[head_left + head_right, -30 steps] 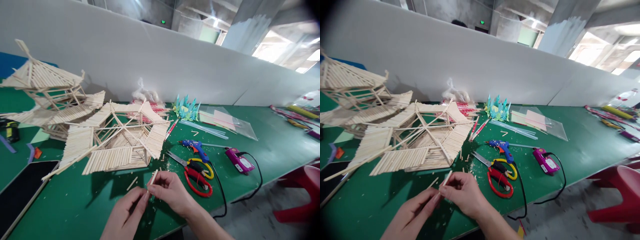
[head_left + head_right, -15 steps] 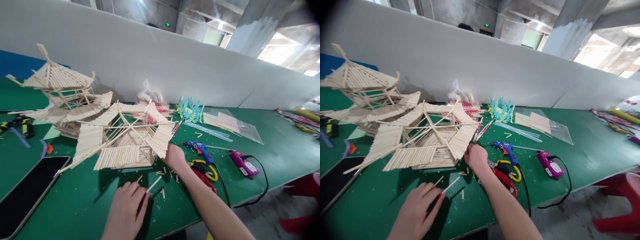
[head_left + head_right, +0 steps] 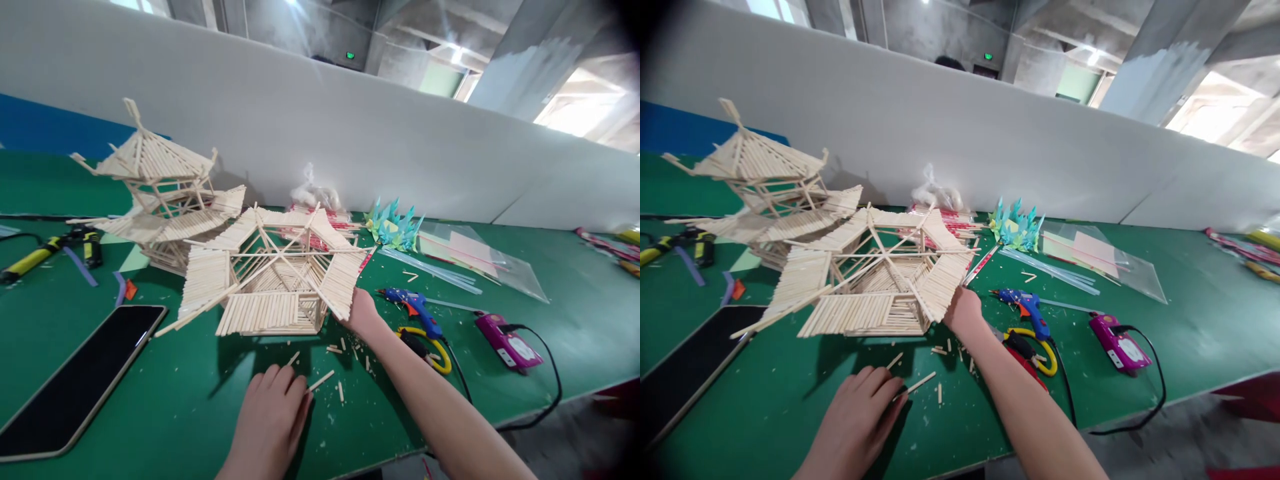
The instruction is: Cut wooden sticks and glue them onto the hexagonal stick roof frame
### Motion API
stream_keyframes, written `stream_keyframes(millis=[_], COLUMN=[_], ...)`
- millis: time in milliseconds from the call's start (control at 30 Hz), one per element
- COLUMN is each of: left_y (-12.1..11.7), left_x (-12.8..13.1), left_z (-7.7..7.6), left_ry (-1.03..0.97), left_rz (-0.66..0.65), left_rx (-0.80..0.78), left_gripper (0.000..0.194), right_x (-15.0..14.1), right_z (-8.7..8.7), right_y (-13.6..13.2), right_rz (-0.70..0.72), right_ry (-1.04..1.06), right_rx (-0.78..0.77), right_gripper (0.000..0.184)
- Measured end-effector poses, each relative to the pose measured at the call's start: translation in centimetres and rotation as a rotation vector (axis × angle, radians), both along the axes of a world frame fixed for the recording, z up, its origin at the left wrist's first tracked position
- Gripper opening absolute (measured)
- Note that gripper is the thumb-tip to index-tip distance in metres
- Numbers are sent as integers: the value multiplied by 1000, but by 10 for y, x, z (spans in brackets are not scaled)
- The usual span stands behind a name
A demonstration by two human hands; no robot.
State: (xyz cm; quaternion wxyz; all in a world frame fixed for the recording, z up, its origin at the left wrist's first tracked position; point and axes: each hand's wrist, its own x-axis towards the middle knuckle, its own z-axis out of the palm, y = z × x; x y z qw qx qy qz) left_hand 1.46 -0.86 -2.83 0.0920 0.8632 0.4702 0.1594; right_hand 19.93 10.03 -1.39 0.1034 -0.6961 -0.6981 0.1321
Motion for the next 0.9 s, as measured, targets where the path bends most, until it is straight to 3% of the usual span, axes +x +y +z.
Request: stream_keyframes(millis=[167, 333, 400, 533, 700, 900], left_y=[-1, 1, 2, 0, -1, 7], left_x=[-1, 10, 14, 14, 12, 17], left_z=[16, 31, 32, 32, 32, 30], left_ry=[-255, -803, -879, -980, -1325, -1403], left_rz=[32, 142, 161, 211, 369, 370], left_rx=[-106, -729, -842, -903, -1014, -1015], left_gripper=[23, 25, 28, 28, 26, 31], right_x=[21, -1, -15, -33, -43, -56], right_z=[12, 16, 17, 21, 15, -1], right_y=[-31, -82, -93, -95, -96, -95], right_rz=[32, 94, 85, 52, 34, -80], right_ry=[391, 816, 1034, 1512, 1648, 1927], right_rx=[-118, -227, -247, -298, -286, -377], right_gripper=[21, 11, 12, 18, 18, 23])
